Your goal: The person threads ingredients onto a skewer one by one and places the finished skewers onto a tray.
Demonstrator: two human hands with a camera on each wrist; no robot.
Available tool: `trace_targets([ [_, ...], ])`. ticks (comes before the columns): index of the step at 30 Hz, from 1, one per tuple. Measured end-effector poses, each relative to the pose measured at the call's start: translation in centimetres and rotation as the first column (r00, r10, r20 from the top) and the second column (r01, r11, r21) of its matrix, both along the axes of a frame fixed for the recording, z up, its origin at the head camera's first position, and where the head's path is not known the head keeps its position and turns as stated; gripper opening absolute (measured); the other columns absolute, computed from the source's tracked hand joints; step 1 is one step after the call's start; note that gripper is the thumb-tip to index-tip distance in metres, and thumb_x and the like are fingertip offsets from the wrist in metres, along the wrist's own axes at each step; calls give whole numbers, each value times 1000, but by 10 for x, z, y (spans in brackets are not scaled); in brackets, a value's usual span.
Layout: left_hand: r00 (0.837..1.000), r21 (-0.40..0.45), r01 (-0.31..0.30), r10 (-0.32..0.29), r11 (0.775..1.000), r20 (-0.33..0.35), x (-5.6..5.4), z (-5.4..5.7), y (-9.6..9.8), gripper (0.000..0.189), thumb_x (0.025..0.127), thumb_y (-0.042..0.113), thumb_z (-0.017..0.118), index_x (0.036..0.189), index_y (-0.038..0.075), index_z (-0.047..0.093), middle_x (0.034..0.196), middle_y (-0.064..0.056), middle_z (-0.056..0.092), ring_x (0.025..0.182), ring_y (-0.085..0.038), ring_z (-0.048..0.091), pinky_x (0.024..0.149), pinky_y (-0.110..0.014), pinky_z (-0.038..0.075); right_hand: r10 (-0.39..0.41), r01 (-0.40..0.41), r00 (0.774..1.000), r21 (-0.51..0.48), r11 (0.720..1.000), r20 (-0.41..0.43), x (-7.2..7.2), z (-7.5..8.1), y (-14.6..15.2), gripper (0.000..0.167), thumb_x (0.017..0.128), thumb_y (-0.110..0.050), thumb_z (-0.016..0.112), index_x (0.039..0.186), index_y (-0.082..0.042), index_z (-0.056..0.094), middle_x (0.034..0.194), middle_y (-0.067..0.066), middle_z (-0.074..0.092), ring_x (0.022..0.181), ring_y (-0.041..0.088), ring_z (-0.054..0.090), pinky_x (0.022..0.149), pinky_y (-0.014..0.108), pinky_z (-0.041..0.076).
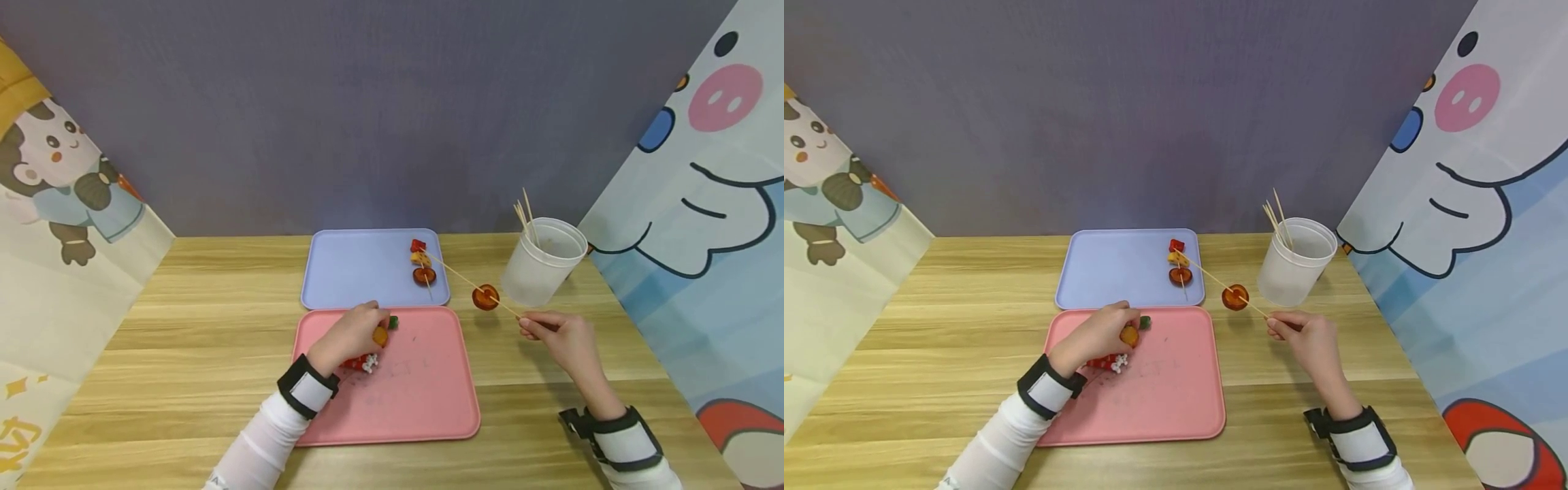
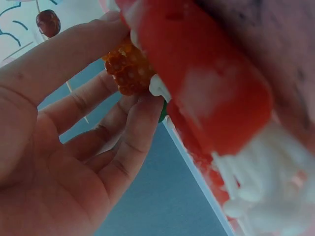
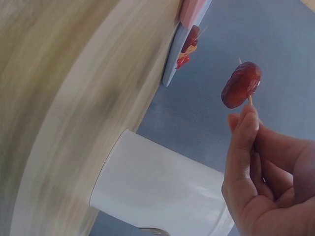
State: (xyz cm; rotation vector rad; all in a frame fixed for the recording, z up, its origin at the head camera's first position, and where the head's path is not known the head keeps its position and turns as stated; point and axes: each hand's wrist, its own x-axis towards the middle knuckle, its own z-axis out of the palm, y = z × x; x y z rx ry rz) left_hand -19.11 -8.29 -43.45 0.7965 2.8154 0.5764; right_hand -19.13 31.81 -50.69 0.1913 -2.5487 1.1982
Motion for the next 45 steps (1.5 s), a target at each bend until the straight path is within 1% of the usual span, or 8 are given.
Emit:
trace_targets([
  [4,1000,9,-6,6,1000,7,1,0,1,30,66,6,83,89,9,65,85,-2,54,76,-14,51,63,-26,48,-30,30,1000,48,998,-6,-2,0,-1,24,83,-39,70,92,-18,77,73,-6,73,59,-1,66,46,20,50],
  [11,1000,13,-9,8,1000,17,1,1,0,31,65,7,84,88,10,64,86,-1,54,77,-14,51,64,-27,48,-65,58,997,119,991,52,38,80,-51,15,84,-12,71,91,1,75,76,12,73,58,-11,60,52,10,48],
  [15,1000,8,-8,8,1000,19,0,1,0,30,66,8,84,88,11,64,86,-1,54,76,-14,51,64,-27,48,-52,46,997,113,992,50,38,80,-51,15,84,-11,71,91,1,75,75,13,73,58,-7,62,53,12,49],
  [19,1000,7,5,-5,1000,19,0,1,-2,29,67,9,83,90,11,64,85,0,54,75,-14,51,63,-25,47,-21,20,999,56,998,25,28,58,-38,20,84,-19,72,90,-1,75,74,10,73,58,1,65,49,20,51],
  [23,999,39,23,-24,999,24,-2,3,-5,28,68,13,82,89,14,64,83,2,54,74,-12,50,61,-23,46,-40,41,999,62,997,-14,2,5,-10,24,83,-36,70,91,-14,77,73,-2,73,59,0,66,47,20,50],
  [28,1000,242,5,-12,970,26,-6,9,-11,27,68,14,81,87,14,61,81,2,61,74,-14,57,61,-24,47,-73,76,997,106,991,-32,-15,-30,5,22,82,-45,69,93,-27,76,75,-10,72,61,-1,67,53,15,51],
  [34,983,502,-171,114,848,143,-9,16,-15,29,72,17,82,94,12,62,90,-2,68,80,-14,66,70,-26,54,29,-29,1000,-33,999,-11,8,23,-24,20,84,-30,71,93,-13,77,78,0,73,63,3,68,49,24,52],
  [45,907,775,-416,156,476,391,-12,30,-18,35,77,13,78,108,3,64,108,-12,65,95,-22,67,81,-30,55,10,-10,1000,12,1000,-19,38,104,-75,16,84,-12,71,91,2,74,78,15,72,62,-8,63,56,13,51],
])
